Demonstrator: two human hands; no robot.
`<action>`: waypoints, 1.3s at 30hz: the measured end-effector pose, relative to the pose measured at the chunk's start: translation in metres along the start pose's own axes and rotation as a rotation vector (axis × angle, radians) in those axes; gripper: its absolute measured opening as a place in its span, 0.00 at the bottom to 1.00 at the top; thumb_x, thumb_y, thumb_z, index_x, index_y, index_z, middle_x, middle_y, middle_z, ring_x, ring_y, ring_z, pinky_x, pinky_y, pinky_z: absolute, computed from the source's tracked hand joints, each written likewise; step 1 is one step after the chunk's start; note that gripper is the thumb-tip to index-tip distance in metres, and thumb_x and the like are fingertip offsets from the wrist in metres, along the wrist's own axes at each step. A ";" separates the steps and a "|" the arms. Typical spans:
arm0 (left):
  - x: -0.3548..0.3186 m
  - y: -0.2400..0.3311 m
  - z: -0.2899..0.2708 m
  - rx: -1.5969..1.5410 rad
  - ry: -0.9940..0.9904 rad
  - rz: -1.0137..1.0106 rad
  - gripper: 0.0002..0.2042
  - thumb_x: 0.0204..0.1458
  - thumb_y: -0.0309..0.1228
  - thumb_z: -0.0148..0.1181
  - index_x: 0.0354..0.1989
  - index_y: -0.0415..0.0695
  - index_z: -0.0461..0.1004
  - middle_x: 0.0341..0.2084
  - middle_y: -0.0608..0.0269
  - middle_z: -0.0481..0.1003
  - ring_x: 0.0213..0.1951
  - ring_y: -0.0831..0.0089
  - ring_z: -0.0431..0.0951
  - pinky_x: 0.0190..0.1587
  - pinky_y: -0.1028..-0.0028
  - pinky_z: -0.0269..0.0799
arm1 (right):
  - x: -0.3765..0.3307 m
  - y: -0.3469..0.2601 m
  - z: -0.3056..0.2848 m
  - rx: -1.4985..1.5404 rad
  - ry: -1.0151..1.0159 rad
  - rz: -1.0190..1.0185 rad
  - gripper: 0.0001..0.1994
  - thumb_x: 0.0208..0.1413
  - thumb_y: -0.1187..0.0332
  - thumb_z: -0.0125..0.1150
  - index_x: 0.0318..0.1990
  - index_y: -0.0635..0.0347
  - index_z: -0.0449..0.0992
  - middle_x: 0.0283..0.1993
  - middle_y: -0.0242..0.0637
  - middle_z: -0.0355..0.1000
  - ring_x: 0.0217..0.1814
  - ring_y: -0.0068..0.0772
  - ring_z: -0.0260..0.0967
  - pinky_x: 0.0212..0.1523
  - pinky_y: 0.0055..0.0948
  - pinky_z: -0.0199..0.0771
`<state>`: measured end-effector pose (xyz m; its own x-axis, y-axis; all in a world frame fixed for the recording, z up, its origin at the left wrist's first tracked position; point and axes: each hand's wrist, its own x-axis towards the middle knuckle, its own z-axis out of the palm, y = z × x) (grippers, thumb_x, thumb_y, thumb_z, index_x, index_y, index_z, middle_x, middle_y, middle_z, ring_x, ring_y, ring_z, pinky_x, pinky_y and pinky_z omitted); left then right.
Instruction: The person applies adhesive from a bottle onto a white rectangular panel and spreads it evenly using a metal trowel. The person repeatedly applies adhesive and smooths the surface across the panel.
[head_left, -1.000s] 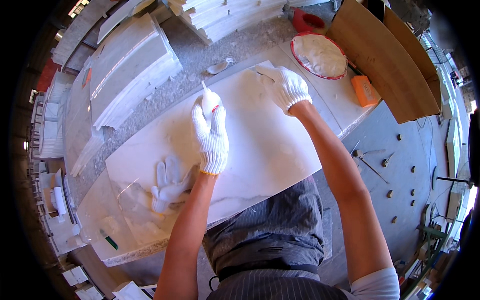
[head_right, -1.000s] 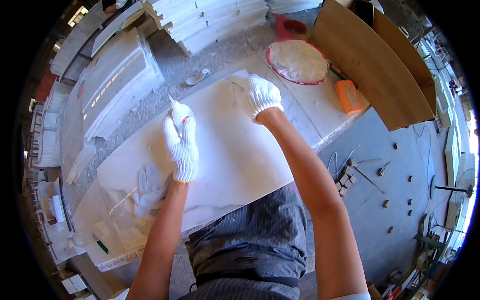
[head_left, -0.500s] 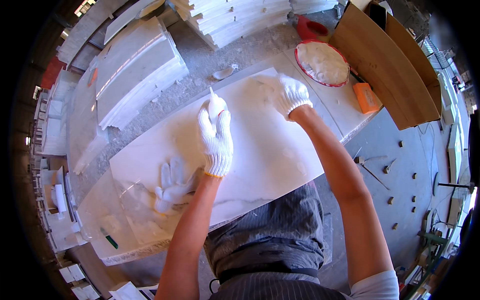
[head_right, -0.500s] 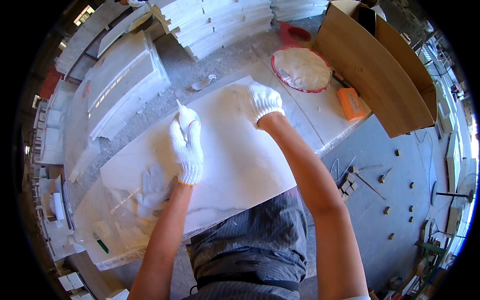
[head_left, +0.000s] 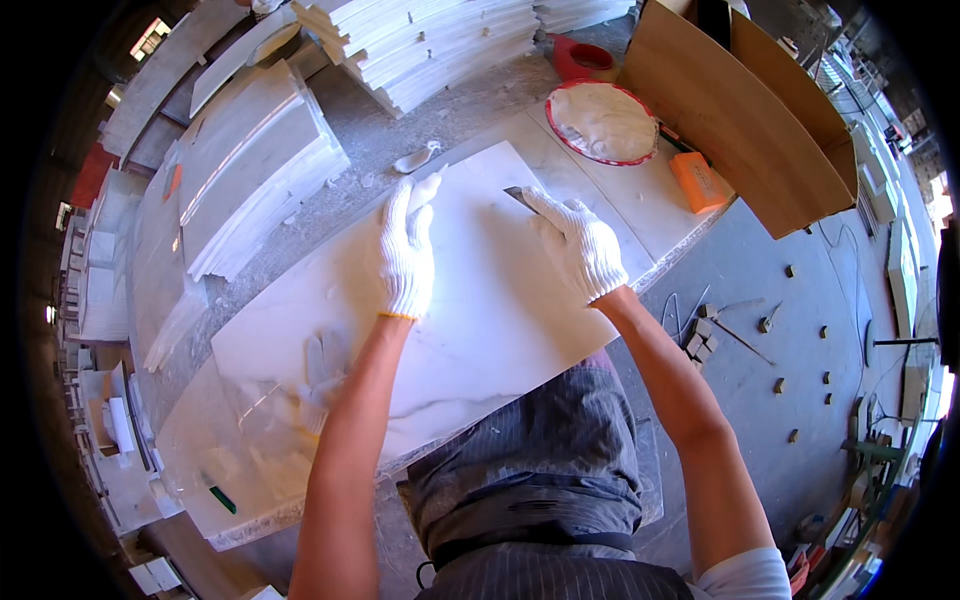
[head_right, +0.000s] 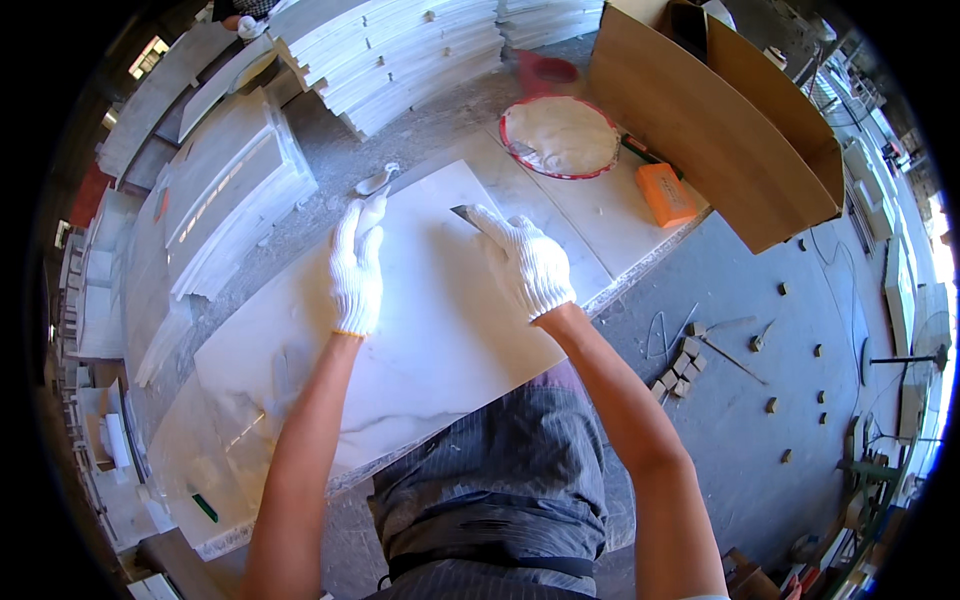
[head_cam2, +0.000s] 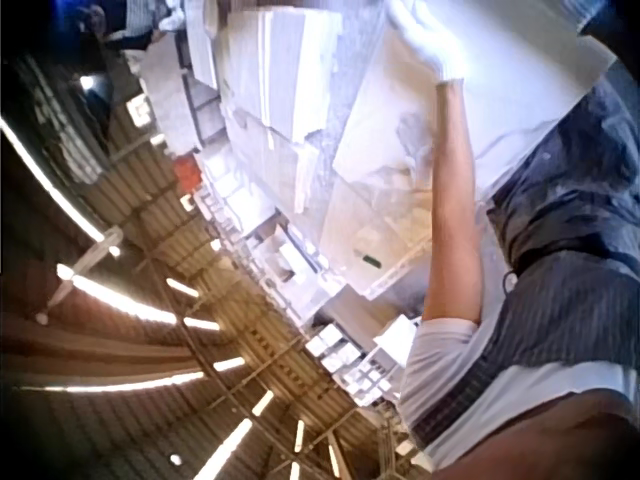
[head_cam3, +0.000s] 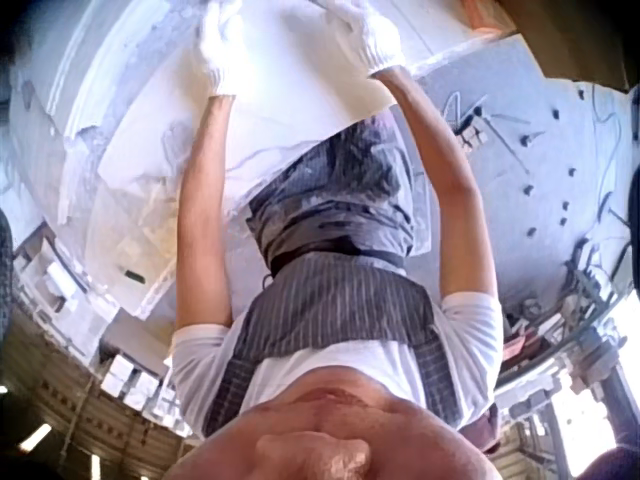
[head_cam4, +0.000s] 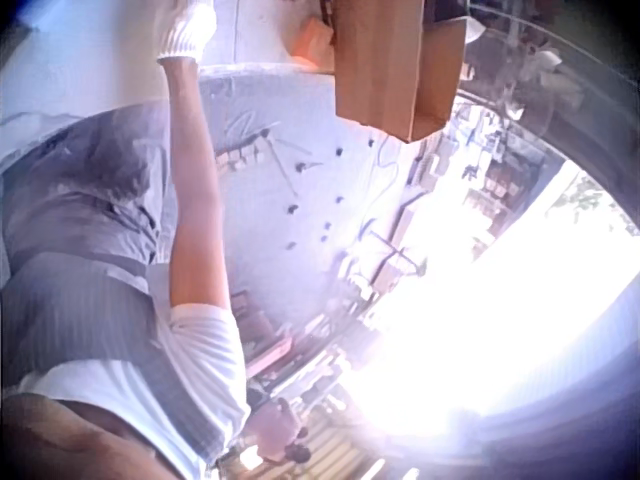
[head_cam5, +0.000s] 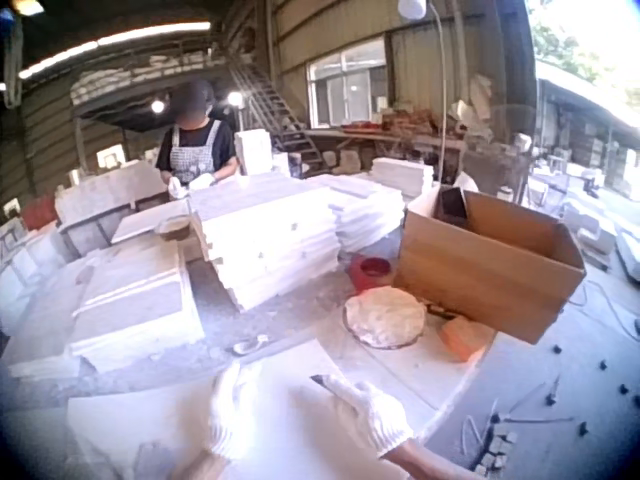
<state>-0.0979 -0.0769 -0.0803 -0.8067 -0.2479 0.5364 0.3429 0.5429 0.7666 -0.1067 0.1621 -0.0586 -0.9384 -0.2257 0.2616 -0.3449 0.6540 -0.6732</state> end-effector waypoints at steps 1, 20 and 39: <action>0.008 -0.005 0.005 0.077 -0.022 0.063 0.21 0.58 0.21 0.61 0.62 0.41 0.71 0.50 0.52 0.77 0.53 0.58 0.75 0.57 0.63 0.70 | -0.004 0.003 -0.003 0.021 0.018 0.011 0.19 0.60 0.66 0.59 0.59 0.47 0.77 0.38 0.50 0.75 0.38 0.53 0.75 0.40 0.41 0.74; 0.048 -0.027 0.011 0.939 -0.126 0.376 0.22 0.52 0.27 0.63 0.58 0.57 0.74 0.48 0.63 0.77 0.51 0.56 0.76 0.54 0.56 0.72 | -0.010 -0.001 0.004 -0.050 0.121 -0.057 0.18 0.59 0.62 0.61 0.58 0.40 0.78 0.39 0.49 0.76 0.34 0.53 0.76 0.35 0.45 0.77; 0.050 -0.023 0.015 1.111 -0.187 0.344 0.22 0.53 0.31 0.64 0.57 0.60 0.73 0.48 0.68 0.76 0.53 0.61 0.74 0.51 0.56 0.73 | -0.010 0.002 0.005 -0.049 0.129 -0.074 0.18 0.60 0.61 0.61 0.58 0.41 0.78 0.41 0.50 0.76 0.34 0.53 0.77 0.34 0.44 0.78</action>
<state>-0.1533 -0.0903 -0.0763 -0.8435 0.1192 0.5237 0.0231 0.9822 -0.1865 -0.0985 0.1619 -0.0658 -0.8991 -0.1816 0.3984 -0.4088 0.6741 -0.6153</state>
